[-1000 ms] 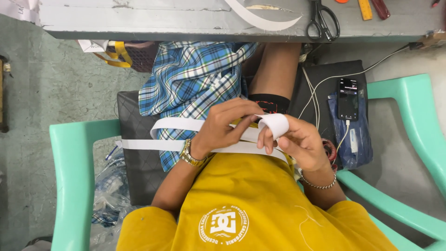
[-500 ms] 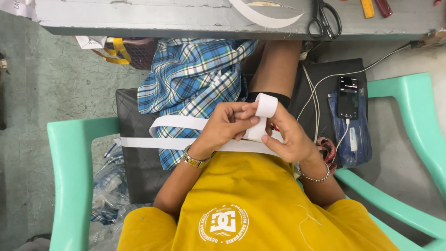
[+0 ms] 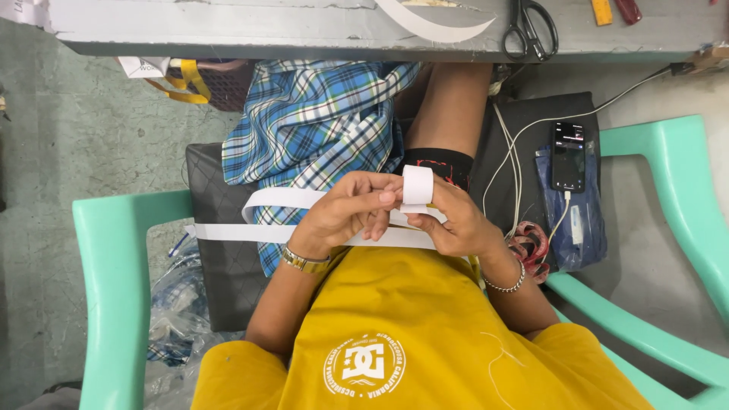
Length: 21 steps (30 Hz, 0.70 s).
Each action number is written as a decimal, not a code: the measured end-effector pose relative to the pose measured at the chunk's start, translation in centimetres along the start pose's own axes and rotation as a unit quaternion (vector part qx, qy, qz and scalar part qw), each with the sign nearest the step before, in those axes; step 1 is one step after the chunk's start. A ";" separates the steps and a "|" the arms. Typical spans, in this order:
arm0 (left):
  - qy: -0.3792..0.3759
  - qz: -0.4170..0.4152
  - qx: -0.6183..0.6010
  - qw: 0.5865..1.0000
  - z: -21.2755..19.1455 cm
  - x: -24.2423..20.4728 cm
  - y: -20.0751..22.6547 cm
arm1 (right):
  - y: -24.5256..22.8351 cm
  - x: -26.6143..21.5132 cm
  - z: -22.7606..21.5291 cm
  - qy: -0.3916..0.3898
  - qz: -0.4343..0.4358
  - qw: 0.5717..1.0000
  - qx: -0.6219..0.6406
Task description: Measuring lengths of white fabric tape with a ruler and cutting them into strips using scissors at a sewing workstation.
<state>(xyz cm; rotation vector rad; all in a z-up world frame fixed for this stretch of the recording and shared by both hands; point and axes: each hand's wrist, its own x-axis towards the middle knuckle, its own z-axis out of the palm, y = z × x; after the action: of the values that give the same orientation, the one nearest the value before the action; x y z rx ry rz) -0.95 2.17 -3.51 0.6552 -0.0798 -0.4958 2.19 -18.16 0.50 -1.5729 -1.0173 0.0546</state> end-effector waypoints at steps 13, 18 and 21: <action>-0.010 0.131 0.488 0.863 5.7 -1.5 6.4 | -1.9 1.5 1.5 0.032 0.007 0.999 0.035; -0.054 0.232 0.510 0.826 6.8 -0.9 5.5 | -1.7 1.0 1.4 0.017 0.028 0.998 0.049; -0.038 0.281 0.510 0.812 6.2 -0.3 4.5 | -2.0 0.9 1.0 0.012 0.001 0.999 -0.037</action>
<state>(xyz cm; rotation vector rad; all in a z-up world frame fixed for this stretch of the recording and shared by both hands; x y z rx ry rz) -0.73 1.88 4.21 1.6044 -0.6331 0.1582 1.07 -16.97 2.31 -1.6374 -1.0090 -0.0003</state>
